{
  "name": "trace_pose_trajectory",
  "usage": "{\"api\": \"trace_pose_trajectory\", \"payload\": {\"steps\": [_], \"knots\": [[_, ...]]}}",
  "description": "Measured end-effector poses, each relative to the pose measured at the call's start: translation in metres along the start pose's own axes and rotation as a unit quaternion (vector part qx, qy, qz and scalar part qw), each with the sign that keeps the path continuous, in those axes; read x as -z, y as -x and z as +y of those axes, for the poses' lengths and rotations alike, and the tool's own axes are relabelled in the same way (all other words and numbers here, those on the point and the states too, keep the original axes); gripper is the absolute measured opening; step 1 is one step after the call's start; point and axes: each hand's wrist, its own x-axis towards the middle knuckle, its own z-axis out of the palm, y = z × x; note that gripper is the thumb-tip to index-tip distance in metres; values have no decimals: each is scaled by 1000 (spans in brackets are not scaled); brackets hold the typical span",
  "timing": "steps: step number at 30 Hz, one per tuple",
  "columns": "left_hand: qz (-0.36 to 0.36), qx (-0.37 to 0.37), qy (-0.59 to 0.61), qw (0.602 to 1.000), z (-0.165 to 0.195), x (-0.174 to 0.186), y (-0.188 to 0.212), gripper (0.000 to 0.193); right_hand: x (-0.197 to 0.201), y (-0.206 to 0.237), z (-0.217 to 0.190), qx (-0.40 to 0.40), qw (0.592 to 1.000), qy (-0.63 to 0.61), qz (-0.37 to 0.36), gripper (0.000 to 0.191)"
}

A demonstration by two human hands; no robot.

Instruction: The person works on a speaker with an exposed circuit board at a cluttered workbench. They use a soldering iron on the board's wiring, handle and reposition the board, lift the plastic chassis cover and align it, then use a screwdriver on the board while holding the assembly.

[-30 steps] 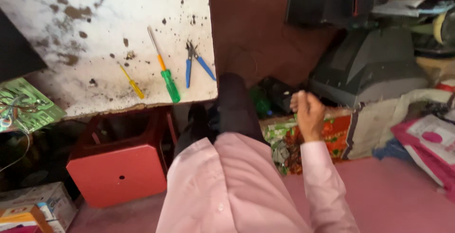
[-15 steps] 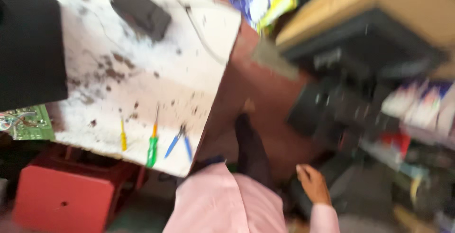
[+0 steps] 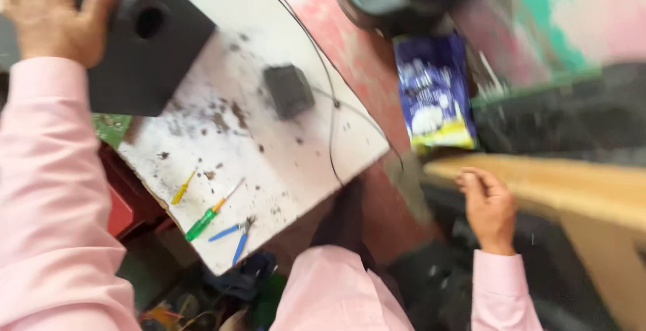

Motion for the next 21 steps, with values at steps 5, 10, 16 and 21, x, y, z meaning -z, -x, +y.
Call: {"api": "trace_pose_trajectory", "payload": {"steps": [5,10,16,21], "knots": [[-47,128,22,990,-17,-3,-9,81,-89,-102,-96,136,981,19,-138,16],[-27,145,15,989,-21,-5,-13,89,-149,-193,-187,250,950,24,-186,13],[-32,192,66,979,-33,-12,-28,84,-231,-272,-279,331,919,-18,-215,11],[-9,292,79,953,-31,-20,-39,71,-346,-327,-353,442,828,-107,-327,11]]}}
